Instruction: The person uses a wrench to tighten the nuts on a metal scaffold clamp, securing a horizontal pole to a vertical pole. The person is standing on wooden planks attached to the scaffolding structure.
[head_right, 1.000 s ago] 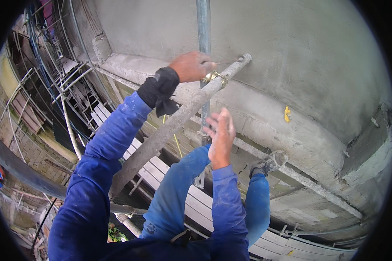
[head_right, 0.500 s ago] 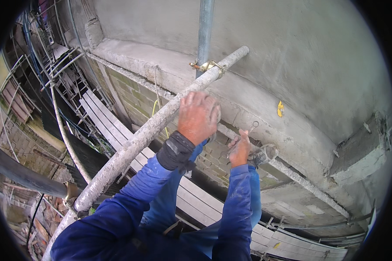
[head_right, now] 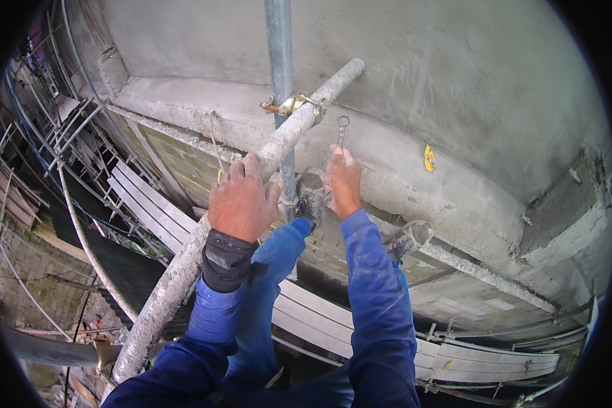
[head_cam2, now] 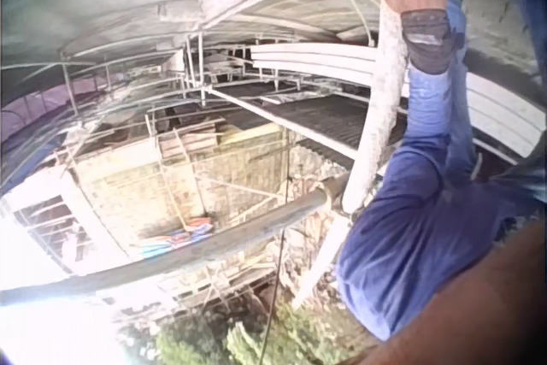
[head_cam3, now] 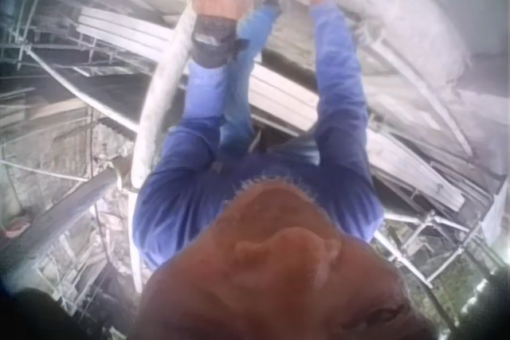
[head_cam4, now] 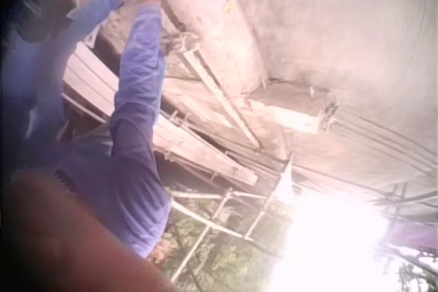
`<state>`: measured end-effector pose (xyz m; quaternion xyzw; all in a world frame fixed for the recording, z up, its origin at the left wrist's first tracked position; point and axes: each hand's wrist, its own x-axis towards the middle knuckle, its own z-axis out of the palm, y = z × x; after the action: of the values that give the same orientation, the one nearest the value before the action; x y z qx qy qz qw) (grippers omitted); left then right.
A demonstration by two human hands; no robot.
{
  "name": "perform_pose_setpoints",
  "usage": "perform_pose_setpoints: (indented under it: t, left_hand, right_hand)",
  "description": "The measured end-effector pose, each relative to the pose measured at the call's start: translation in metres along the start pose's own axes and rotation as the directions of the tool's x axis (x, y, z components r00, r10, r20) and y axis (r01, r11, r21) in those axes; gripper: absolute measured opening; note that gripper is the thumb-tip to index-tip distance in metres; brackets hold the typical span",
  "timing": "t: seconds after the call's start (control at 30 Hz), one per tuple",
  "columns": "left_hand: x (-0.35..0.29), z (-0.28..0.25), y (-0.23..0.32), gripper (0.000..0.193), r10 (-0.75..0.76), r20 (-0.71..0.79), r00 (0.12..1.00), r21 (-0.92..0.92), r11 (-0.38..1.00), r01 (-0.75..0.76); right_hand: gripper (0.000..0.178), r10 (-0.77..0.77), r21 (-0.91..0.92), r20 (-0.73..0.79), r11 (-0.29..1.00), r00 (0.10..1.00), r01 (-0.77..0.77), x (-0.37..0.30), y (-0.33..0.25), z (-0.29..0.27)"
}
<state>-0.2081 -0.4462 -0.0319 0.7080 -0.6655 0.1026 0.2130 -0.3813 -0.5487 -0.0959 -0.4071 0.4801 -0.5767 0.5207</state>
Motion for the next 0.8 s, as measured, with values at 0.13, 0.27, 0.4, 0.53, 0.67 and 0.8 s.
perform_pose_setpoints:
  t: [0.13,0.27,0.4,0.53,0.67,0.8]
  left_hand:
    - [-0.002,0.001,-0.003,0.062,0.007,-0.058,0.998,-0.011,1.000,-0.008]
    - [-0.001,-0.002,0.000,0.064,-0.006,-0.051,0.999,-0.013,1.000,0.006]
    - [0.000,-0.004,0.003,0.066,0.021,-0.051,0.998,-0.002,1.000,-0.022]
    - [0.000,-0.003,0.001,0.067,0.033,-0.071,0.997,0.010,0.999,-0.032]
    - [0.001,-0.004,-0.001,0.068,0.018,-0.054,0.998,-0.024,1.000,-0.019]
    - [-0.001,-0.002,-0.003,0.069,0.025,-0.070,0.997,-0.001,1.000,-0.025]
  right_hand:
    - [0.033,-0.069,-0.025,-0.030,0.997,0.997,0.068,0.023,0.007,0.007]
    - [0.034,-0.199,-0.089,0.022,0.976,0.980,0.200,0.053,0.014,0.014]
    - [0.032,-0.440,-0.222,-0.068,0.882,0.895,0.416,0.080,0.036,0.013]
    - [0.030,-0.466,-0.146,-0.111,0.882,0.878,0.449,0.092,0.025,0.022]
    - [0.033,-0.402,-0.041,-0.031,0.915,0.915,0.400,0.088,-0.007,0.034]
    - [0.032,-0.388,-0.021,-0.016,0.922,0.922,0.388,0.092,-0.007,0.035]
